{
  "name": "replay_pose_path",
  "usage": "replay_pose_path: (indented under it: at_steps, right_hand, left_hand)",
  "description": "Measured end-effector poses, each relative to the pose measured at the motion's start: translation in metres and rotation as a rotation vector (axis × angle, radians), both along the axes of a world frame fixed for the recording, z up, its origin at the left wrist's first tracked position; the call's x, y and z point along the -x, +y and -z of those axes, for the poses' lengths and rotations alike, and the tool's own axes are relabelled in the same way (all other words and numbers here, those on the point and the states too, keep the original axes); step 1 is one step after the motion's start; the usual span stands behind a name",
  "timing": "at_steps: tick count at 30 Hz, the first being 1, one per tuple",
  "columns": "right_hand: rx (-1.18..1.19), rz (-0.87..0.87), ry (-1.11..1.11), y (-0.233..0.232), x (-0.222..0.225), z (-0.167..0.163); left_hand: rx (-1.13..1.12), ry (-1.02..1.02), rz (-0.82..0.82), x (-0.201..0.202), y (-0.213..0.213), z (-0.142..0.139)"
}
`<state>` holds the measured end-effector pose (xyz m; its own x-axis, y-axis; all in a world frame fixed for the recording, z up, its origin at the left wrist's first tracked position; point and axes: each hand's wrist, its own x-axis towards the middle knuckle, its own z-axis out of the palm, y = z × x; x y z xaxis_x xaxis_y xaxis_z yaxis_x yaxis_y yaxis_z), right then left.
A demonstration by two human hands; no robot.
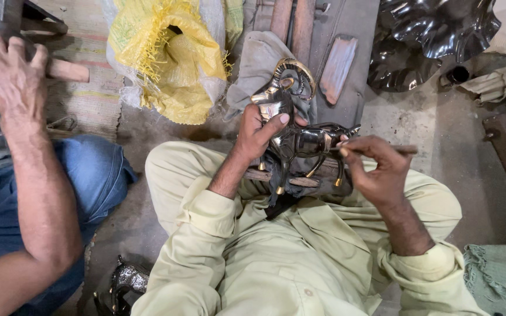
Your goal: The person sits on the floor and uses a small metal tool to rub and polish the surface of a silver-colored ram sculpture. They rotate the sculpture to access different areas, then use a hammer to tap the tool against the sculpture's surface.
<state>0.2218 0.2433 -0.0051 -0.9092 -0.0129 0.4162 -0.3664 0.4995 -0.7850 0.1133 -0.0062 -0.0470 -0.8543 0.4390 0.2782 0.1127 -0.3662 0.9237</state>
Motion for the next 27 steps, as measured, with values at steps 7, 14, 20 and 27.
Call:
replay_pose_path:
  at_steps: [7, 14, 20, 27]
  right_hand:
    - [-0.256, 0.023, -0.24, 0.012, 0.034, -0.028]
    - [-0.279, -0.062, -0.412, 0.004, 0.055, -0.062]
    - [-0.244, -0.101, -0.45, 0.004, 0.061, -0.064]
    - [-0.265, -0.152, -0.449, 0.009, 0.064, -0.062]
  left_hand:
    - [0.073, 0.061, -0.045, 0.001, -0.001, 0.001]
    - [0.041, 0.003, -0.05, 0.002, 0.0, 0.002]
    - [0.081, 0.021, -0.073, 0.002, 0.0, 0.003]
    - [0.03, -0.016, -0.043, 0.002, 0.0, 0.003]
